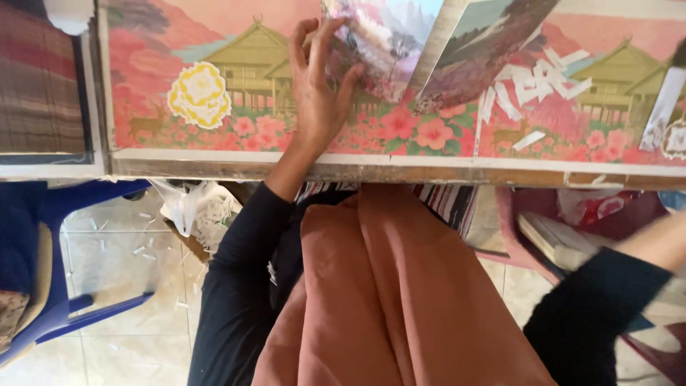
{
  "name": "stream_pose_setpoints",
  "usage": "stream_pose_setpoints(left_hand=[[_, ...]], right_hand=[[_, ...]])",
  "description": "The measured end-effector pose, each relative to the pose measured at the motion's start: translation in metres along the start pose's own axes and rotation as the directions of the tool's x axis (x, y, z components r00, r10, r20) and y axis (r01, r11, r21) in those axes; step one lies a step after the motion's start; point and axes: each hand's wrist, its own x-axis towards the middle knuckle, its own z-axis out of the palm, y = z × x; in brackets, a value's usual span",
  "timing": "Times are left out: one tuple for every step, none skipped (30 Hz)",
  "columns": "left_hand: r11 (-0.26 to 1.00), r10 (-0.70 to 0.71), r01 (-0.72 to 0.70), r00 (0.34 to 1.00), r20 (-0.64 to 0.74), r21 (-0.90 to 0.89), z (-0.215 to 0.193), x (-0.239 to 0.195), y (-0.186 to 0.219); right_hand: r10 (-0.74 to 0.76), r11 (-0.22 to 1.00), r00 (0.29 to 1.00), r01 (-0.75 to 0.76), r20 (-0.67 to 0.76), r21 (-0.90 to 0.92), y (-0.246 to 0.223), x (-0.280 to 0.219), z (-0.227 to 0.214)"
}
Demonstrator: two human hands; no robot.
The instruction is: Assembling decorative cards by unfolding them, adhering a central label, and stacking them.
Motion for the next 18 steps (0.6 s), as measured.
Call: stream_pose_setpoints(left_hand=[[1.0, 0.018, -0.018, 1.0, 0.014, -0.019, -0.001, 0.001, 0.003], [1.0, 0.018, -0.017, 0.999, 0.029, -0.021, -0.001, -0.004, 0.004], [1.0, 0.007, -0.007, 1.0, 0.008, 0.011, -0.001, -0.004, 0.004], [0.999, -0.004, 0.004, 1.0, -0.014, 0.043, -0.002, -0.003, 0.005], [0.999, 0.003, -0.003, 1.0, -0.006, 0.036, 0.002, -0.008, -0.005], [0.998, 0.003, -0.001, 0.999, -0.036, 0.06, 0.006, -0.012, -0.014], [0.996, 0.003, 0.003, 0.997, -0.072, 0.085, 0.009, -0.015, -0.025], [0.997, 0.009, -0.004, 0.998, -0.069, 0.078, 0.006, -0.015, -0.018], [0.998, -0.018, 0.021, 0.998, -0.057, 0.056, 0.002, -0.015, -0.012], [0.998, -0.044, 0.045, 0.998, -0.044, 0.035, -0.001, -0.015, -0.006], [0.999, -0.042, 0.043, 0.999, -0.034, 0.024, -0.002, -0.013, -0.003], [0.999, -0.034, 0.035, 0.999, -0.029, 0.014, -0.003, -0.011, 0.0], [0.999, -0.035, 0.035, 0.999, -0.02, 0.002, -0.005, -0.014, 0.003], [0.999, -0.042, 0.042, 0.999, -0.006, -0.009, -0.004, -0.017, 0.0], [0.998, -0.053, 0.053, 0.999, -0.001, -0.038, -0.002, -0.016, -0.003], [0.996, -0.065, 0.065, 0.998, 0.004, -0.067, -0.001, -0.015, -0.005], [0.995, -0.051, 0.052, 0.999, 0.008, -0.08, -0.004, -0.012, 0.003], [0.99, -0.082, 0.084, 0.996, 0.025, -0.11, -0.007, -0.009, 0.01]], right_hand=[[-0.097, 0.986, 0.995, 0.101, 0.039, -0.13, 0.0, -0.008, -0.005], [-0.087, 0.986, 0.996, 0.091, 0.033, -0.14, -0.001, -0.016, -0.01], [-0.181, 0.946, 0.98, 0.195, 0.078, -0.26, -0.002, -0.02, -0.012], [-0.264, 0.88, 0.955, 0.296, 0.135, -0.371, -0.003, -0.025, -0.014], [-0.263, 0.878, 0.956, 0.292, 0.126, -0.38, -0.028, -0.033, 0.005], [-0.296, 0.831, 0.925, 0.372, 0.238, -0.414, -0.052, -0.041, 0.024], [-0.323, 0.778, 0.88, 0.457, 0.349, -0.432, -0.076, -0.046, 0.045], [-0.325, 0.775, 0.881, 0.456, 0.343, -0.438, -0.102, -0.052, 0.067], [-0.43, 0.728, 0.78, 0.597, 0.455, -0.336, -0.129, -0.058, 0.089], [-0.528, 0.661, 0.652, 0.718, 0.544, -0.219, -0.155, -0.065, 0.111], [-0.522, 0.658, 0.656, 0.716, 0.545, -0.233, -0.135, -0.074, 0.105], [-0.405, 0.637, 0.589, 0.73, 0.699, -0.246, -0.116, -0.084, 0.098], [-0.26, 0.618, 0.497, 0.744, 0.828, -0.253, -0.096, -0.096, 0.088], [-0.243, 0.616, 0.501, 0.741, 0.831, -0.266, -0.099, -0.089, 0.086], [-0.228, 0.64, 0.534, 0.712, 0.814, -0.288, -0.102, -0.08, 0.087], [-0.213, 0.662, 0.566, 0.683, 0.796, -0.309, -0.106, -0.07, 0.087], [-0.213, 0.654, 0.576, 0.684, 0.789, -0.323, -0.094, -0.057, 0.077], [-0.266, 0.696, 0.752, 0.582, 0.602, -0.42, -0.081, -0.044, 0.067]])
